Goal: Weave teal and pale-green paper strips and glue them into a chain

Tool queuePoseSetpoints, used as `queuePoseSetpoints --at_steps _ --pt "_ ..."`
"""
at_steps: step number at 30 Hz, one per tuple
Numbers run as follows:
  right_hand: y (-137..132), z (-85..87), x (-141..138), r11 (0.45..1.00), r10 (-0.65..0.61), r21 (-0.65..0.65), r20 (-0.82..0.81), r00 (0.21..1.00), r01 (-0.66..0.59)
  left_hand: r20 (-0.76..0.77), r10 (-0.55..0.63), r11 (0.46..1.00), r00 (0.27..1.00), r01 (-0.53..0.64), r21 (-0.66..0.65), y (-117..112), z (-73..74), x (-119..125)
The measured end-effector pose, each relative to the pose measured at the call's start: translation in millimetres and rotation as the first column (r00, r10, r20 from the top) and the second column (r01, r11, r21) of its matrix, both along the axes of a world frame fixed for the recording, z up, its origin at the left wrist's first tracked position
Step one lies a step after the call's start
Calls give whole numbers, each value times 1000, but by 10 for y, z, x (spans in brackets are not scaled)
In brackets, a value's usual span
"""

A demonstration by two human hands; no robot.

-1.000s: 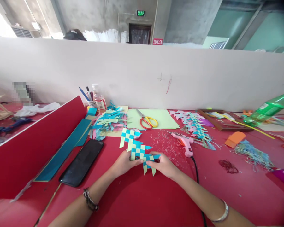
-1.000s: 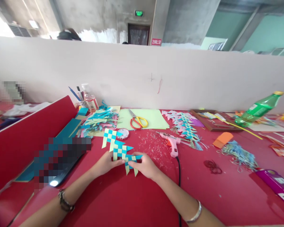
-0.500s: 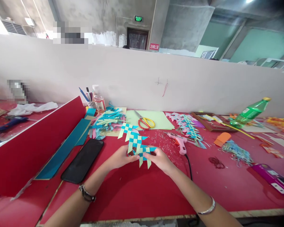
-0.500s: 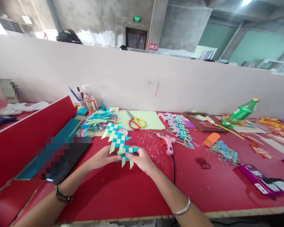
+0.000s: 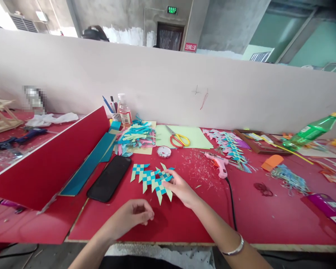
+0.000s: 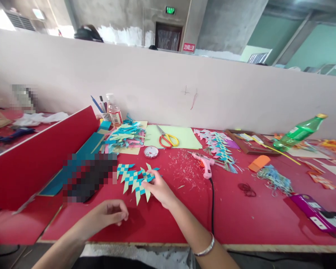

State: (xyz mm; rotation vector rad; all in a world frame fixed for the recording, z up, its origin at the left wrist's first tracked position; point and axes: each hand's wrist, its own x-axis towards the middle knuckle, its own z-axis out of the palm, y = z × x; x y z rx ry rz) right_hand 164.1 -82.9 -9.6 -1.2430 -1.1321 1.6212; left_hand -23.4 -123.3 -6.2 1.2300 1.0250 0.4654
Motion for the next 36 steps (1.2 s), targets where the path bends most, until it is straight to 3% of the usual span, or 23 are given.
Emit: queuePoseSetpoints --at_steps 5,10,16,23,29,34,36 --pt "-62 -1 71 985 65 144 203 977 -95 -129 51 982 990 -26 187 -172 63 1" --pt "-131 -40 79 946 -32 307 417 908 -108 -203 113 915 973 -22 403 -111 220 55" --pt "-120 -71 53 925 64 329 364 929 -192 -232 173 806 957 -2 592 56 276 103" --pt "-120 -57 68 911 63 351 399 915 -216 -217 116 784 969 44 619 184 280 183" --pt "-65 -51 114 896 64 372 433 899 -243 -254 134 746 958 71 663 394 302 199" --pt "-13 -85 122 897 78 366 418 905 -247 -360 129 683 924 181 708 501 195 226" --pt "2 -88 117 900 74 367 402 913 -235 -412 113 634 904 253 731 497 166 234"
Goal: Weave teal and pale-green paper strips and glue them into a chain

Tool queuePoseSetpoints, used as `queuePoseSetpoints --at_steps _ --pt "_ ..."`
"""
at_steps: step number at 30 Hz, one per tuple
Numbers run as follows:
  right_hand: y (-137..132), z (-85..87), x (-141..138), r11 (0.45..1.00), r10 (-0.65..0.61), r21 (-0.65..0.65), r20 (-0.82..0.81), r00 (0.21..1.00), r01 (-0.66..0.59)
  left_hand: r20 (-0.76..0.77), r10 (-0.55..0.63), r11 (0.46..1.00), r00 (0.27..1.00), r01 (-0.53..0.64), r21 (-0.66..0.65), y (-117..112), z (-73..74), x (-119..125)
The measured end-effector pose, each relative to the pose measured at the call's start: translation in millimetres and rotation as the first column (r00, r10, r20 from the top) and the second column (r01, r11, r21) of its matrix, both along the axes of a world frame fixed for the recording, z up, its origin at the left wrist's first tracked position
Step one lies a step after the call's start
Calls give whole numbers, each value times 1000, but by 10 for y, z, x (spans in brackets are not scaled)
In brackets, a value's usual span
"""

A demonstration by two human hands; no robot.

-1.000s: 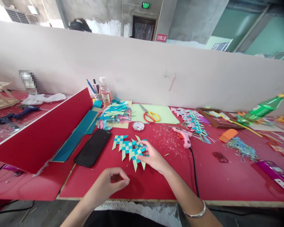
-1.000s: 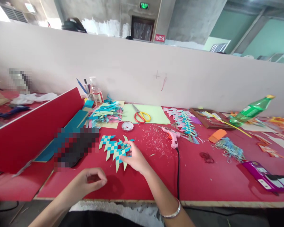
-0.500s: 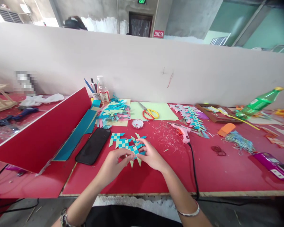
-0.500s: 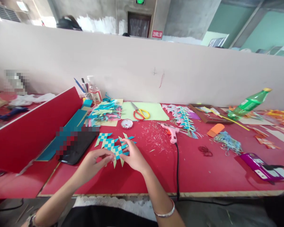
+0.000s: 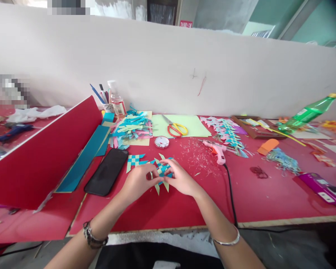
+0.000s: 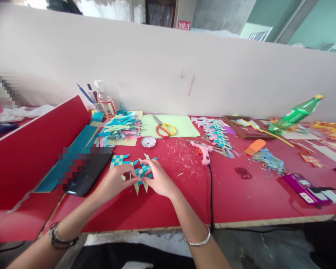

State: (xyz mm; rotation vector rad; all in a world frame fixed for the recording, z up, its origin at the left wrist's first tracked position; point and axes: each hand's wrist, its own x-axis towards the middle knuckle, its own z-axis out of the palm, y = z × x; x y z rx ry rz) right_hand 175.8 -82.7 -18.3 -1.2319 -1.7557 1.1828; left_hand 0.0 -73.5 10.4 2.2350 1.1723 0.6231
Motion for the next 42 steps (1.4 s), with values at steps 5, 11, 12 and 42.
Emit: queuePoseSetpoints --at_steps 5,11,12,42 --pt "22 30 -14 998 -60 -38 -96 994 57 -145 -101 978 984 125 167 -39 -62 14" --pt "43 48 -2 995 -42 -98 -166 985 26 -258 -79 974 963 129 184 48 -148 76" --pt "44 56 9 993 -42 -115 -190 981 20 -278 -69 973 958 126 193 67 -155 85" --pt "376 -57 1615 608 -628 298 748 215 736 -2 59 994 998 -59 -91 154 -272 96"
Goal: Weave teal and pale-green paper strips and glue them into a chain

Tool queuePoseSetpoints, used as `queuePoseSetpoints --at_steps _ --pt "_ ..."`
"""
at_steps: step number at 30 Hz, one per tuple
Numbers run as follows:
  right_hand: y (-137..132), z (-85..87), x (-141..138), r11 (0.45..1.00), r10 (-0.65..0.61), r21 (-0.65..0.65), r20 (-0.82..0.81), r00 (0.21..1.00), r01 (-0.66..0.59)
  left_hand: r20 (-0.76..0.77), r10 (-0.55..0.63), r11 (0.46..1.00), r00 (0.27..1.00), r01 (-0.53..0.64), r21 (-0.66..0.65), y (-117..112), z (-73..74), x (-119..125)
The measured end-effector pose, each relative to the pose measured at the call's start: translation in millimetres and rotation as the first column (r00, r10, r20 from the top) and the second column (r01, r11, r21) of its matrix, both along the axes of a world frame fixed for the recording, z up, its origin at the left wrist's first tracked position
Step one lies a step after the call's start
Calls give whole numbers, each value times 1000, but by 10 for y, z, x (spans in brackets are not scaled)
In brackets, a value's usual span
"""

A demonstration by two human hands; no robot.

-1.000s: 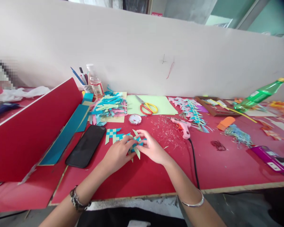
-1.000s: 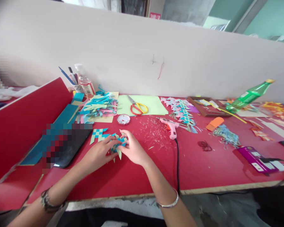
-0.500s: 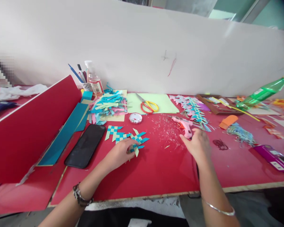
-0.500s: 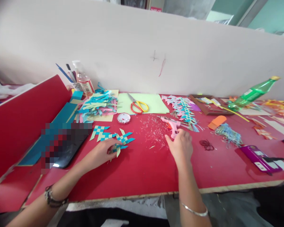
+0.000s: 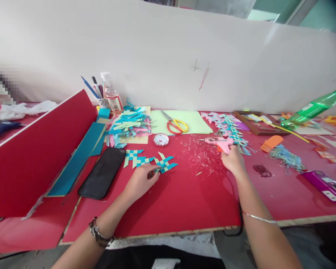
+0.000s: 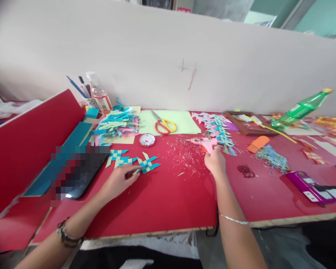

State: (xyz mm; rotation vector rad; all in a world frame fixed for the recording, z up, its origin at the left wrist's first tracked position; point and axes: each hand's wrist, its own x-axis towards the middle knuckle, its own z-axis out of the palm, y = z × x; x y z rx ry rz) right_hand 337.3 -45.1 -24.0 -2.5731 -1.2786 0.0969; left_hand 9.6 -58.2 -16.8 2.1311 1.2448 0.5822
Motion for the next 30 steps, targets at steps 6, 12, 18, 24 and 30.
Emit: queuePoseSetpoints --at_steps 6,12,18,24,30 --pt "-423 85 -389 941 29 338 -178 984 33 43 23 1000 999 -23 -10 24 -8 -27" --pt "-812 43 -940 900 169 420 -82 982 -120 118 69 995 991 -59 -84 21 -57 -45" --pt "-966 -136 -1181 858 256 416 161 953 -301 114 19 994 993 -7 -109 -9 -44 -20" --pt "-1016 -239 -1188 842 219 450 218 951 -297 72 9 995 997 -2 -102 -25 -44 7" --pt "-1012 -273 -1212 854 283 376 244 928 -360 56 -4 997 998 8 -79 -36 -64 9"
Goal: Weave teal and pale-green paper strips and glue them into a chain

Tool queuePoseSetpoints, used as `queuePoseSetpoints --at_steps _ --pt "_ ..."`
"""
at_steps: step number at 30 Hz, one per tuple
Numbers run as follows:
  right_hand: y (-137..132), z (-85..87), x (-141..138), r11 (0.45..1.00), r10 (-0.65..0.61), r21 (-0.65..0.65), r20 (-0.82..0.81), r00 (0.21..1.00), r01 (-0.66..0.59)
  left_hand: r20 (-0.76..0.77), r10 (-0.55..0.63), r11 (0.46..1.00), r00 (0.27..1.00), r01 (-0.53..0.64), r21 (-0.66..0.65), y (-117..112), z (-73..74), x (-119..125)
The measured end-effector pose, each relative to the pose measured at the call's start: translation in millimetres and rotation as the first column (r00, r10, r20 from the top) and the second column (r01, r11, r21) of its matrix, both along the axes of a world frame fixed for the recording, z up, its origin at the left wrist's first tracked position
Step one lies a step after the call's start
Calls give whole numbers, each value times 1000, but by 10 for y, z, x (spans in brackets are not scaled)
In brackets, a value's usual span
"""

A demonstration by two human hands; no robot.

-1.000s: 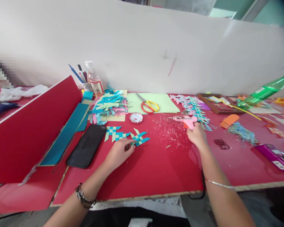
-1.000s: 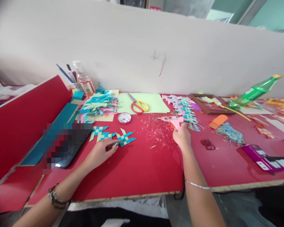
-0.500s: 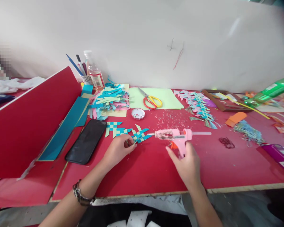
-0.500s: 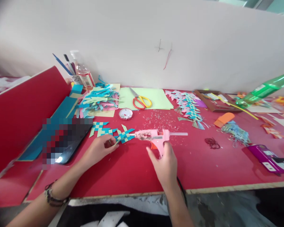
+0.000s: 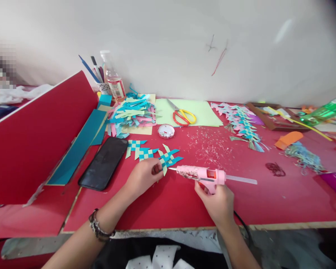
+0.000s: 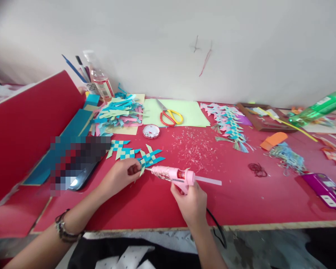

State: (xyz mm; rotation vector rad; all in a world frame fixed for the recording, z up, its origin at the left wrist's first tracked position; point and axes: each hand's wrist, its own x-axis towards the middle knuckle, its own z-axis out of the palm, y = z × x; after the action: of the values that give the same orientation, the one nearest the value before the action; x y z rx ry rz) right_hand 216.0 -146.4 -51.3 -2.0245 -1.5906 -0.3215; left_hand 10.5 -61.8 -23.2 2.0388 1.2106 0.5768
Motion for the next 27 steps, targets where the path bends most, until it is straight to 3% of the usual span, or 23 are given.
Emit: queuePoseSetpoints --at_steps 12,23,27 --pt "2 -4 -7 998 41 -48 61 997 -38 -16 -5 1000 1000 5 31 -9 -14 4" --pt "20 -21 9 992 74 89 140 987 -87 -22 -6 999 1000 7 37 -6 -41 1" --pt "17 -23 11 992 85 83 145 986 -98 -31 -5 999 1000 6 38 -7 -21 6"
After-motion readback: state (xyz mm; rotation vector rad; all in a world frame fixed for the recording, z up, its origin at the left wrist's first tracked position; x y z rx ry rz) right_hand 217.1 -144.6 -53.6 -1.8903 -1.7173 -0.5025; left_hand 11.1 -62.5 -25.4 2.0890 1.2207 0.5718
